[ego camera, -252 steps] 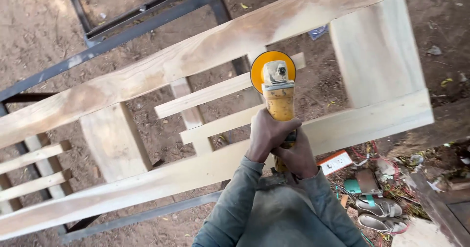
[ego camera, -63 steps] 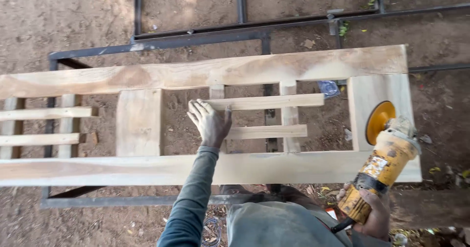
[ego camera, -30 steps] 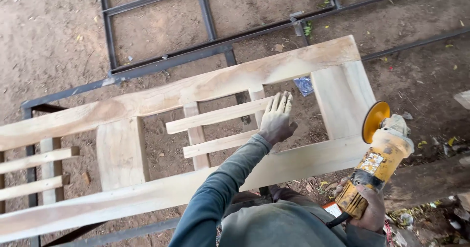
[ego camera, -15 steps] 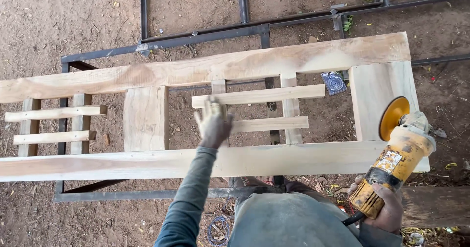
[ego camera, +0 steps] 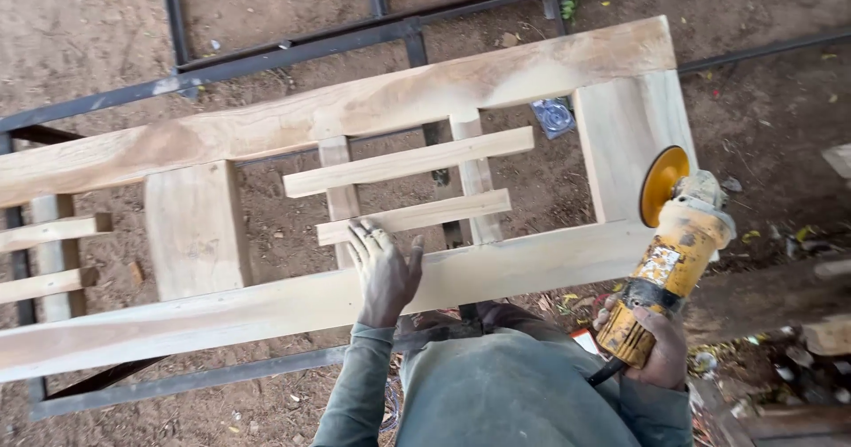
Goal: Sanding a wooden door frame using an angle grinder with a sanding disc.
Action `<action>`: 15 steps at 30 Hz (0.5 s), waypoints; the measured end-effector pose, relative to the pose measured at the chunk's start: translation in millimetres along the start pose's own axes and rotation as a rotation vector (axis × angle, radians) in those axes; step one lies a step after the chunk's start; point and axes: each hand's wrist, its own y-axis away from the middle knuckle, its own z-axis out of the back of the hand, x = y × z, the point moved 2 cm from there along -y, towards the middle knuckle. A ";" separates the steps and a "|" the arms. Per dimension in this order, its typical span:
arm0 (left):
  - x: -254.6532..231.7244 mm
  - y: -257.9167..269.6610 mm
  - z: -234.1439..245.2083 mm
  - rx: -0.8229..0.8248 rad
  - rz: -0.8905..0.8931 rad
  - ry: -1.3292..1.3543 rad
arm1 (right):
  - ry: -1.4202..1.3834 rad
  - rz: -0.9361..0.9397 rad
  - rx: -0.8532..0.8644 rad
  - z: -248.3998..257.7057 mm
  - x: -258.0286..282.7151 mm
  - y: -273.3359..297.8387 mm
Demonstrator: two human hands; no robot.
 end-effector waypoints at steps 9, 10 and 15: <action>-128.8 -13.8 -33.1 0.209 -0.348 0.149 | 0.069 -0.011 -0.007 20.3 0.0 10.7; -133.8 -15.8 -36.9 0.207 -0.342 0.146 | 0.068 -0.016 -0.002 18.0 -0.9 13.2; -141.4 -14.4 -32.1 0.183 -0.428 0.062 | 0.038 -0.036 -0.025 28.9 -7.3 20.0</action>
